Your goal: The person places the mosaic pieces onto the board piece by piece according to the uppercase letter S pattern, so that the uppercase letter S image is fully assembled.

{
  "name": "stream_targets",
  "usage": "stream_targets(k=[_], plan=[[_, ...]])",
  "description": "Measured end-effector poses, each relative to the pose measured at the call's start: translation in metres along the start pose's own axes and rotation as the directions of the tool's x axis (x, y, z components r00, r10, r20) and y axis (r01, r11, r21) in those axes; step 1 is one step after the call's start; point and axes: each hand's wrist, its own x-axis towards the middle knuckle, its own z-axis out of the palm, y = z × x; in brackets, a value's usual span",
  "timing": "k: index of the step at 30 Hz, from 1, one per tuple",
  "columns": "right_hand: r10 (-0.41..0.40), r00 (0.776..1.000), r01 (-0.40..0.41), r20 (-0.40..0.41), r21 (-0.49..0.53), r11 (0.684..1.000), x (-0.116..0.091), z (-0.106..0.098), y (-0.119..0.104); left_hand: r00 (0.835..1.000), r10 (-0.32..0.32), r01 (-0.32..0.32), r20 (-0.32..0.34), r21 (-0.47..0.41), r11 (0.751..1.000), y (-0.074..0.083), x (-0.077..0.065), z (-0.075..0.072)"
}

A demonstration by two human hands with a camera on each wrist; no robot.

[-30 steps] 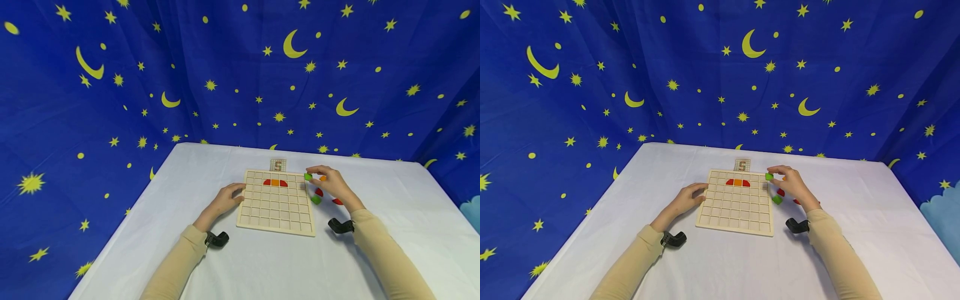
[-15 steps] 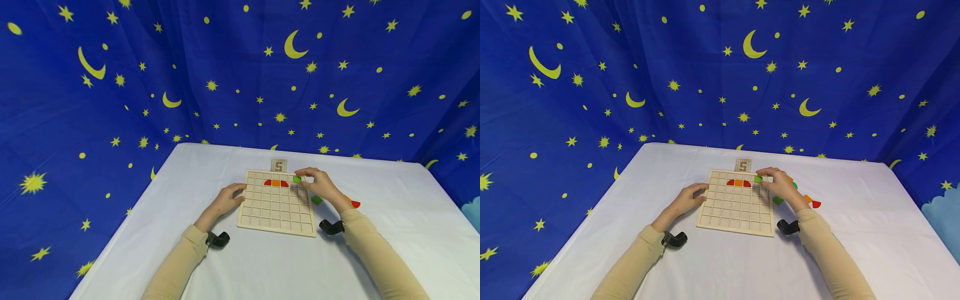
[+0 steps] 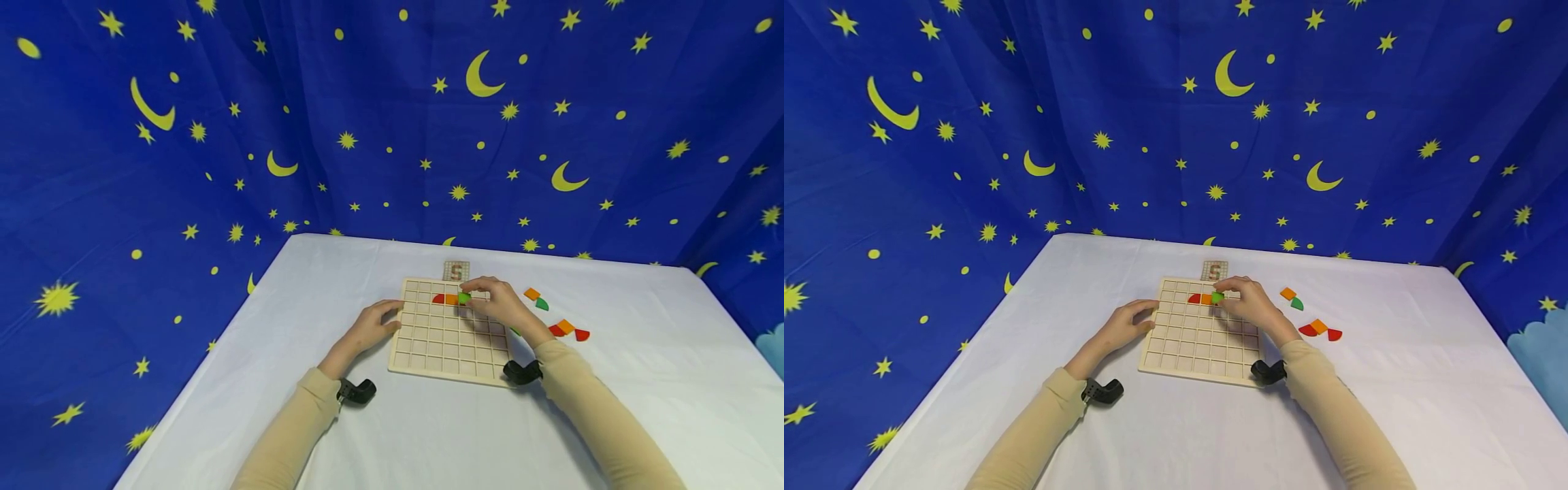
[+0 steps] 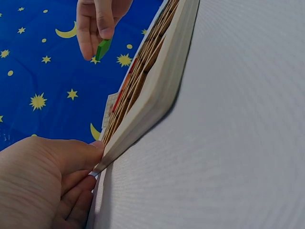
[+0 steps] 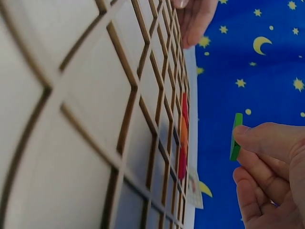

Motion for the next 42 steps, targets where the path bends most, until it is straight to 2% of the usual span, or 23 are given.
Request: stream_targets(k=[6, 14, 24, 35, 42], plan=[[-0.050, 0.999, 0.050, 0.005, 0.000, 0.999, 0.007, 0.009, -0.005, 1.000, 0.011, -0.011, 0.001, 0.005, 1.000, 0.000, 0.000, 0.000], [-0.042, 0.998, 0.042, 0.049, -0.004, 0.999, 0.013, 0.023, -0.006, 1.000, 0.006, -0.006, -0.003, 0.012, 1.000, -0.002, 0.002, 0.000], [-0.074, 0.996, 0.075, 0.050, -0.020, 0.997, 0.020, 0.036, -0.010, 1.000, 0.000, 0.000, -0.005, 0.000, 1.000, 0.000, 0.000, -0.002], [-0.109, 0.990, 0.108, 0.089, 0.010, 0.994, 0.025, 0.047, -0.009, 1.000, 0.014, -0.014, 0.002, 0.003, 1.000, -0.001, -0.001, -0.001], [-0.134, 0.988, 0.137, 0.082, -0.036, 0.990, 0.026, 0.049, -0.007, 1.000, -0.003, 0.003, 0.007, -0.004, 1.000, -0.001, 0.000, 0.000]])
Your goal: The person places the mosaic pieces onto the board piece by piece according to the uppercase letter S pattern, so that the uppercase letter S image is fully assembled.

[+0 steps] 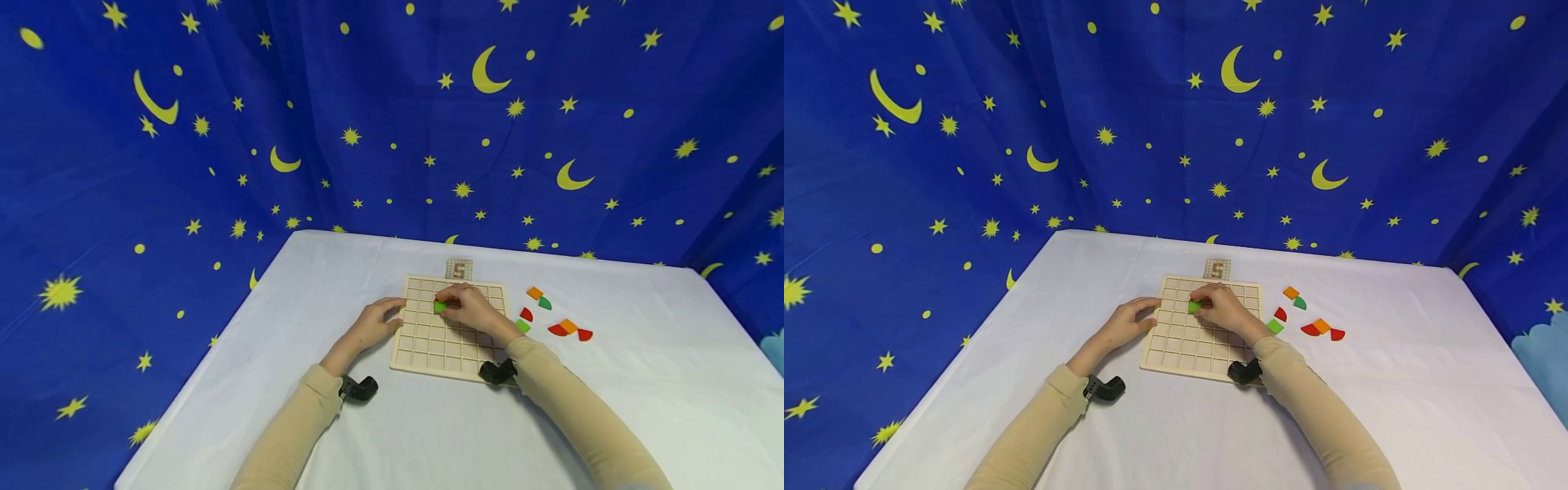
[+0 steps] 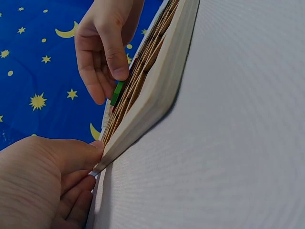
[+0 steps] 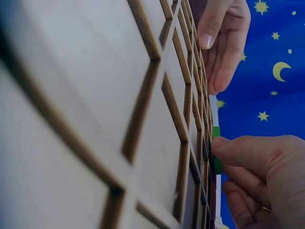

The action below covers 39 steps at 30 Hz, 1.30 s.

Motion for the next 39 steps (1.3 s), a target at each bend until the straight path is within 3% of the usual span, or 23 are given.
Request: stream_targets(k=[8, 21, 27, 32, 39], plan=[[-0.037, 0.999, 0.036, -0.014, -0.045, 0.998, -0.001, 0.004, 0.005, 1.000, -0.006, 0.006, 0.006, 0.000, 1.000, 0.000, 0.000, 0.002], [-0.018, 1.000, 0.018, -0.008, -0.055, 0.998, -0.004, 0.004, 0.007, 1.000, 0.006, -0.006, 0.004, -0.006, 1.000, -0.001, -0.001, 0.005], [0.004, 1.000, -0.004, -0.016, 0.002, 1.000, -0.003, 0.001, 0.002, 1.000, 0.009, -0.009, 0.002, 0.006, 1.000, 0.000, -0.001, 0.005], [0.066, 0.997, -0.065, -0.033, 0.044, 0.997, -0.005, -0.013, -0.005, 1.000, 0.004, -0.004, 0.003, 0.009, 1.000, 0.000, -0.001, 0.003], [0.114, 0.989, -0.110, -0.091, 0.045, 0.993, -0.019, -0.048, -0.010, 1.000, -0.004, 0.004, -0.001, 0.037, 0.999, 0.000, 0.001, 0.001]])
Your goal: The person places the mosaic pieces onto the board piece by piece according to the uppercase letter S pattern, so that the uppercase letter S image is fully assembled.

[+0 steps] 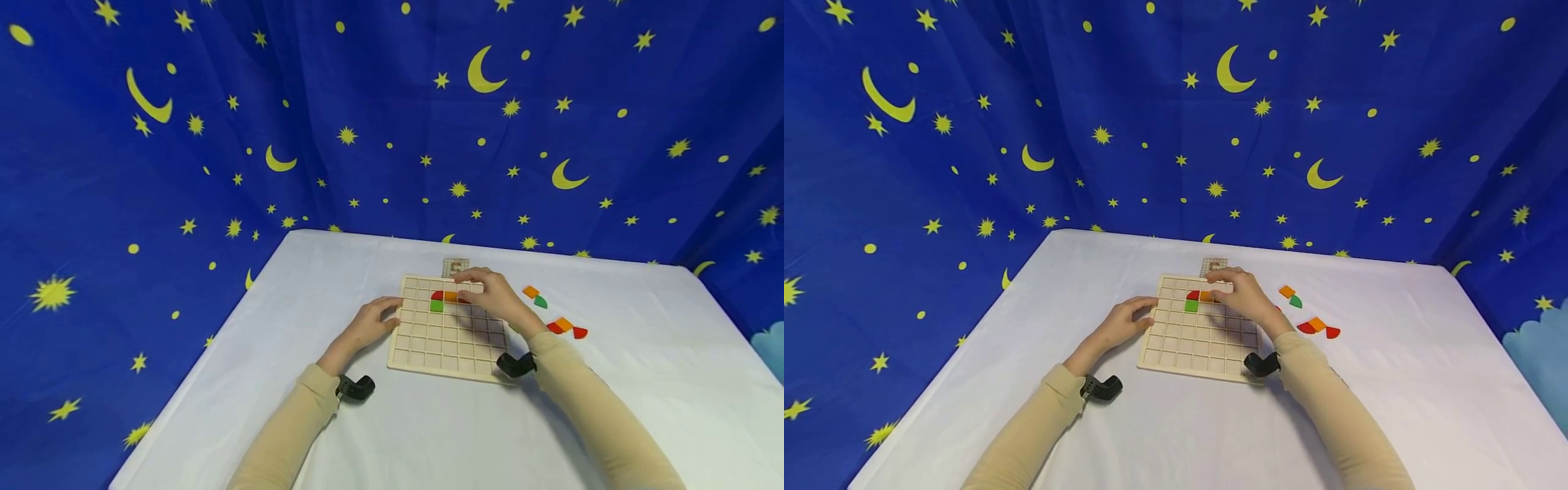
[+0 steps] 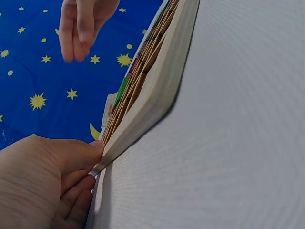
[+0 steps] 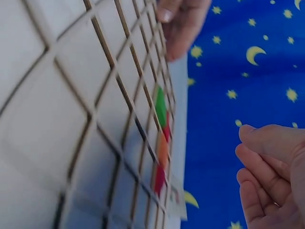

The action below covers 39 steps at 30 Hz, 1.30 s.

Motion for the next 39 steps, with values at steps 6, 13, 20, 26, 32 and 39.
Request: stream_targets(k=[6, 13, 20, 26, 32, 39], plan=[[0.017, 0.997, -0.019, -0.075, -0.030, 0.999, -0.023, -0.033, 0.014, 0.999, 0.031, -0.031, -0.015, 0.014, 0.999, -0.002, 0.001, -0.001], [0.127, 0.983, -0.135, -0.129, -0.053, 0.989, -0.056, -0.063, 0.033, 0.998, 0.060, -0.060, -0.032, 0.013, 0.998, -0.002, -0.001, -0.002], [0.191, 0.973, -0.199, -0.133, -0.053, 0.979, -0.083, -0.074, 0.045, 1.000, 0.006, -0.007, -0.025, -0.022, 1.000, -0.002, -0.001, -0.002], [0.222, 0.968, -0.227, -0.118, -0.032, 0.973, -0.103, -0.079, 0.056, 1.000, -0.013, 0.012, -0.017, -0.031, 0.999, -0.001, -0.003, -0.001], [0.229, 0.966, -0.235, -0.118, -0.043, 0.971, -0.118, -0.082, 0.068, 1.000, -0.014, 0.013, -0.013, -0.027, 1.000, 0.000, -0.002, 0.001], [0.226, 0.969, -0.229, -0.100, -0.021, 0.973, -0.131, -0.082, 0.080, 1.000, -0.008, 0.008, -0.010, -0.029, 1.000, 0.000, 0.000, 0.002]])
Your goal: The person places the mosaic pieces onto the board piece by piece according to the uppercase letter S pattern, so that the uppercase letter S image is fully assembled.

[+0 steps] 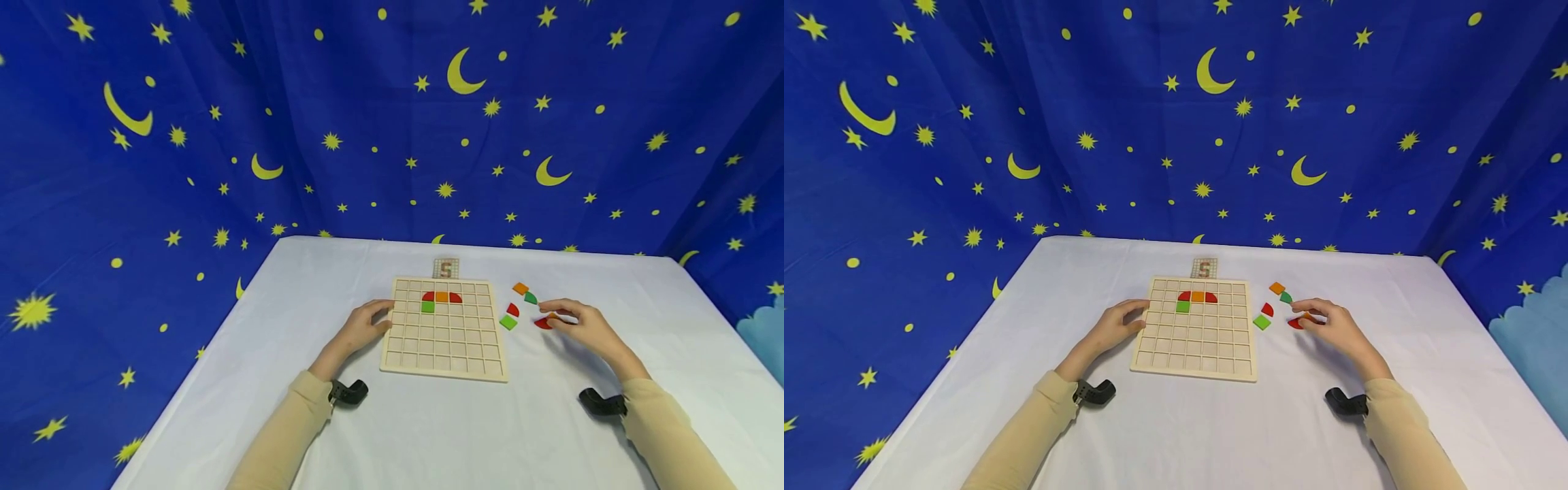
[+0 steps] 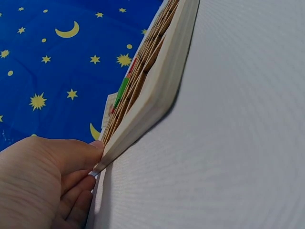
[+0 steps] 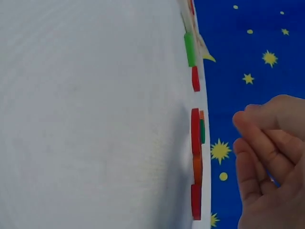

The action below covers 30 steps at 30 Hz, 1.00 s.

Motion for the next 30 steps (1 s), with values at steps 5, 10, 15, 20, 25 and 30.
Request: stream_targets(k=[5, 10, 15, 20, 25, 30], plan=[[0.016, 1.000, -0.016, 0.012, -0.003, 1.000, -0.002, 0.001, 0.010, 1.000, 0.025, -0.025, -0.002, 0.004, 1.000, -0.001, -0.001, 0.000], [0.002, 1.000, -0.001, 0.023, -0.033, 0.999, -0.003, 0.003, 0.012, 0.999, 0.044, -0.044, -0.006, 0.019, 0.999, -0.002, -0.001, -0.001], [-0.034, 0.999, 0.037, 0.034, -0.096, 0.995, -0.003, 0.006, 0.013, 0.999, 0.050, -0.050, -0.007, 0.015, 0.999, -0.002, -0.001, 0.000], [-0.062, 0.997, 0.067, 0.048, -0.122, 0.990, -0.001, 0.009, 0.014, 0.999, 0.041, -0.041, -0.004, 0.006, 0.999, -0.001, 0.000, 0.000], [-0.068, 0.997, 0.073, 0.038, -0.153, 0.985, 0.002, 0.011, 0.015, 0.999, 0.040, -0.040, -0.005, 0.000, 0.999, 0.001, -0.001, -0.001], [-0.068, 0.997, 0.073, 0.033, -0.185, 0.980, 0.004, 0.010, 0.018, 1.000, 0.023, -0.023, -0.005, -0.004, 1.000, 0.001, 0.000, -0.001]])
